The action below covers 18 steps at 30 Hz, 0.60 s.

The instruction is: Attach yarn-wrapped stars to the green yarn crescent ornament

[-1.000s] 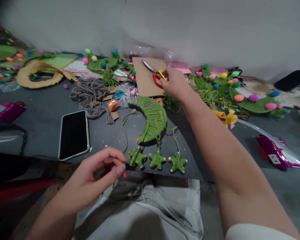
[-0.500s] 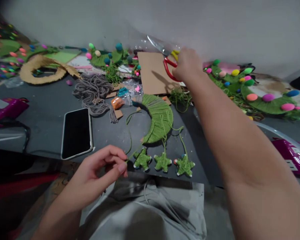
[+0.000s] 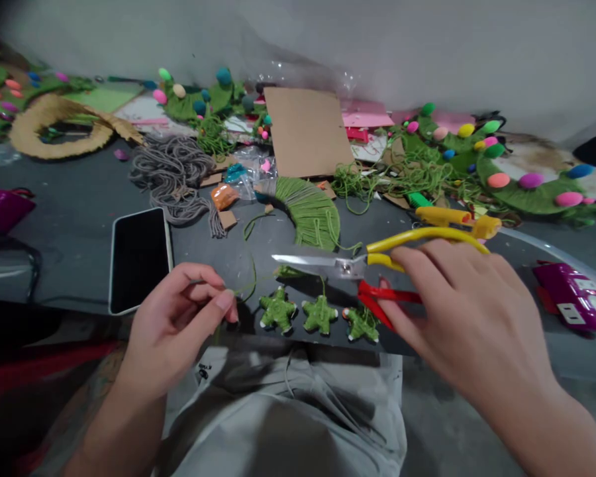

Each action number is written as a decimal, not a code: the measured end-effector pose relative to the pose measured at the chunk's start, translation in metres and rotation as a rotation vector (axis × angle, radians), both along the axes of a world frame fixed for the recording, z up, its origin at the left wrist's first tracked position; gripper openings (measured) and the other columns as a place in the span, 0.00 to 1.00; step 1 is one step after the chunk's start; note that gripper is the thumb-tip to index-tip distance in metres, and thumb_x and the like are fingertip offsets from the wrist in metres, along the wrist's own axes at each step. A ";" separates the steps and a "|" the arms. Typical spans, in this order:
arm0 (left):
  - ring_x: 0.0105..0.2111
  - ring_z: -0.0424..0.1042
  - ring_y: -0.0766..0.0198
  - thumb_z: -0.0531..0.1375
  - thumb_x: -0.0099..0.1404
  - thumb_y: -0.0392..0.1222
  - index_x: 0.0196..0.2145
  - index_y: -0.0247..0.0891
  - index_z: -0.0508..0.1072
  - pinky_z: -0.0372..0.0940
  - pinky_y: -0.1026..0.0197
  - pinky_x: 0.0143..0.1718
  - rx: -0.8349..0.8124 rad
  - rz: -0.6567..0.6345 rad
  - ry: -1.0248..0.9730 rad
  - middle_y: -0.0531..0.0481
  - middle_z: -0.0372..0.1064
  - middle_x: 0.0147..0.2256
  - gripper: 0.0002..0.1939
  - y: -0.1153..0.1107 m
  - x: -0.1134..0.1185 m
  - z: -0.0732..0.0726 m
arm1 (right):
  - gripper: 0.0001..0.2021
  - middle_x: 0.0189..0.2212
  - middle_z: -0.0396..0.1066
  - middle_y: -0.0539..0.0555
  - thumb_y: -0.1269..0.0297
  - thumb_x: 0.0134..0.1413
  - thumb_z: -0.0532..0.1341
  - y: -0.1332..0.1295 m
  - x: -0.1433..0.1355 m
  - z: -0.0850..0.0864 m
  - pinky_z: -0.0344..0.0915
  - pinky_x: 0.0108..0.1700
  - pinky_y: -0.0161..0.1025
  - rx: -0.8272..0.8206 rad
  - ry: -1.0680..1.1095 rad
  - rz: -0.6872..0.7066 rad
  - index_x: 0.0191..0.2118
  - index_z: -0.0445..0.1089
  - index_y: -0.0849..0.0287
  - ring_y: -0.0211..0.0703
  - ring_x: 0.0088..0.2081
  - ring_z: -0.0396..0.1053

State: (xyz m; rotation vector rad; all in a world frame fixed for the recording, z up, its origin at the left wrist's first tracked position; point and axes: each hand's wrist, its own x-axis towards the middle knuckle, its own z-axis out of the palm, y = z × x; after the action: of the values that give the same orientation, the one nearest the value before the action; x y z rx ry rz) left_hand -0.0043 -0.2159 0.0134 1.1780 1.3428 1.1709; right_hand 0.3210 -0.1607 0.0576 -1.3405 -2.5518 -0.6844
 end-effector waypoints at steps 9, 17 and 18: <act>0.27 0.71 0.70 0.61 0.74 0.38 0.44 0.43 0.66 0.65 0.69 0.30 0.060 -0.025 0.042 0.58 0.71 0.27 0.06 0.007 0.003 0.008 | 0.18 0.43 0.73 0.62 0.51 0.65 0.58 -0.026 -0.006 0.002 0.62 0.40 0.55 -0.004 -0.036 0.050 0.51 0.69 0.57 0.63 0.42 0.70; 0.25 0.65 0.71 0.60 0.76 0.40 0.45 0.44 0.65 0.59 0.70 0.26 0.085 -0.046 0.174 0.59 0.66 0.26 0.05 0.005 0.003 0.013 | 0.11 0.40 0.74 0.59 0.58 0.68 0.59 -0.033 -0.028 0.007 0.59 0.37 0.52 -0.009 -0.021 0.073 0.49 0.70 0.57 0.57 0.39 0.68; 0.24 0.63 0.71 0.60 0.76 0.40 0.45 0.44 0.65 0.58 0.70 0.25 0.082 -0.053 0.179 0.59 0.66 0.26 0.05 0.005 0.003 0.013 | 0.10 0.40 0.74 0.59 0.59 0.69 0.59 -0.034 -0.028 0.007 0.59 0.37 0.52 -0.014 -0.019 0.067 0.50 0.70 0.57 0.57 0.39 0.68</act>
State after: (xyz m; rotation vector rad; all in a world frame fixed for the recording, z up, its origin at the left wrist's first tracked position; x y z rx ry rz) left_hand -0.0009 -0.2110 0.0265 1.3969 1.3981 1.1126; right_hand 0.2928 -0.1948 0.0641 -1.2527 -2.6078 -0.6713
